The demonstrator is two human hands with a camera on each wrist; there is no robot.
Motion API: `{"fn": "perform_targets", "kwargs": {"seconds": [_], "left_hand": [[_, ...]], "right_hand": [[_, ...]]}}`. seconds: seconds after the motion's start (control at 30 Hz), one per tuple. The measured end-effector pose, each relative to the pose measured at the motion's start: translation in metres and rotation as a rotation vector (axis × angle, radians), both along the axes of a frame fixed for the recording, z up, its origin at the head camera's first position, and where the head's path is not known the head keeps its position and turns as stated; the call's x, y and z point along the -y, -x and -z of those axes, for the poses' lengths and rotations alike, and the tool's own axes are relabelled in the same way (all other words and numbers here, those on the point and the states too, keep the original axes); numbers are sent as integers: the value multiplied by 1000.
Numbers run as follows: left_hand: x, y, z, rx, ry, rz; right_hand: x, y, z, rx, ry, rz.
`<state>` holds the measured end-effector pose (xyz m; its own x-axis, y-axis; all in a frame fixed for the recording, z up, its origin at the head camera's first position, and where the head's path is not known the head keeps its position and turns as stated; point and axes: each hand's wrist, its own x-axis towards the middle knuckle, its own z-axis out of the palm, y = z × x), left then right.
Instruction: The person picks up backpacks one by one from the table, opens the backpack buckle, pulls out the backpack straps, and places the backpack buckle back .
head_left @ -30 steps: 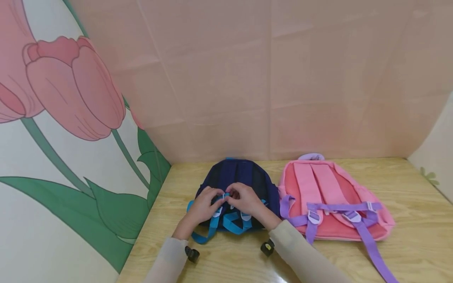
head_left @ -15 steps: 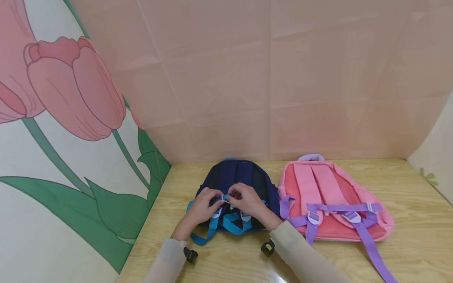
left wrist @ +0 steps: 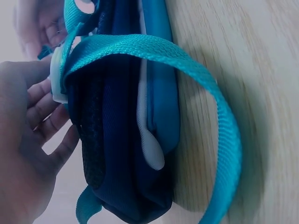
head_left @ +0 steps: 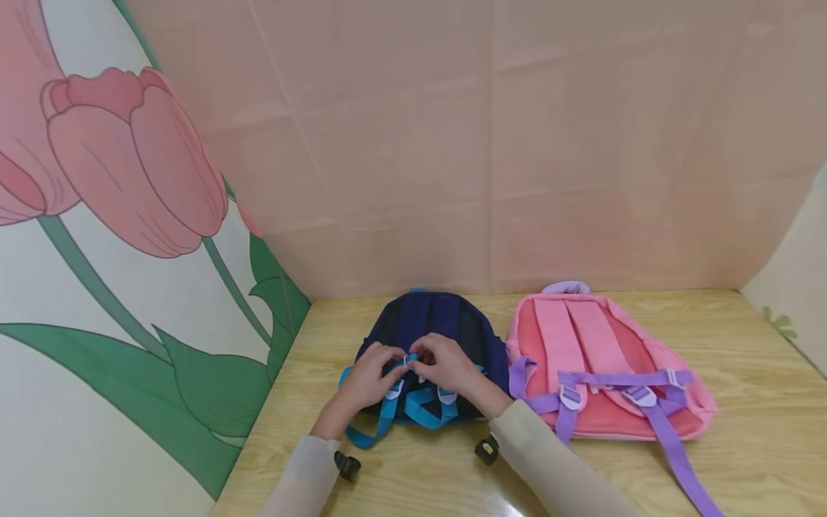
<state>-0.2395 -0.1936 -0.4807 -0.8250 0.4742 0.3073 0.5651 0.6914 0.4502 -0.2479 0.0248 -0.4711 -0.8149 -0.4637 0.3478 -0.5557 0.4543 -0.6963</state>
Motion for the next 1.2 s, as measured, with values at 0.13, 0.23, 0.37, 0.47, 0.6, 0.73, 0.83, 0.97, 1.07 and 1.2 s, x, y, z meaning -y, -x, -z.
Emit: {"fn": "perform_targets", "kwargs": {"seconds": [0.13, 0.23, 0.37, 0.47, 0.6, 0.73, 0.83, 0.97, 1.07, 1.2], "left_hand": [[0, -1, 0, 1, -1, -1], [0, -1, 0, -3, 2, 5], [0, 0, 2, -5, 9, 10], [-1, 0, 2, -7, 9, 9], [-1, 0, 2, -3, -5, 8], [0, 0, 1, 7, -9, -8], [1, 1, 1, 8, 6, -11], [2, 2, 2, -3, 15, 7], [3, 3, 2, 1, 9, 15], [3, 2, 2, 15, 6, 15]], "right_hand": [[2, -1, -1, 2, -14, 3], [1, -1, 2, 0, -27, 22], [-2, 1, 6, -22, -32, 47], [-4, 1, 8, -35, -25, 55], [-7, 1, 9, -29, -13, 78], [-8, 1, 9, -22, -4, 87], [-7, 1, 7, -21, -5, 72], [-5, 2, 3, -30, -14, 51], [-2, 2, 1, -32, -32, 38], [2, 2, -1, -16, -60, 27]]}}
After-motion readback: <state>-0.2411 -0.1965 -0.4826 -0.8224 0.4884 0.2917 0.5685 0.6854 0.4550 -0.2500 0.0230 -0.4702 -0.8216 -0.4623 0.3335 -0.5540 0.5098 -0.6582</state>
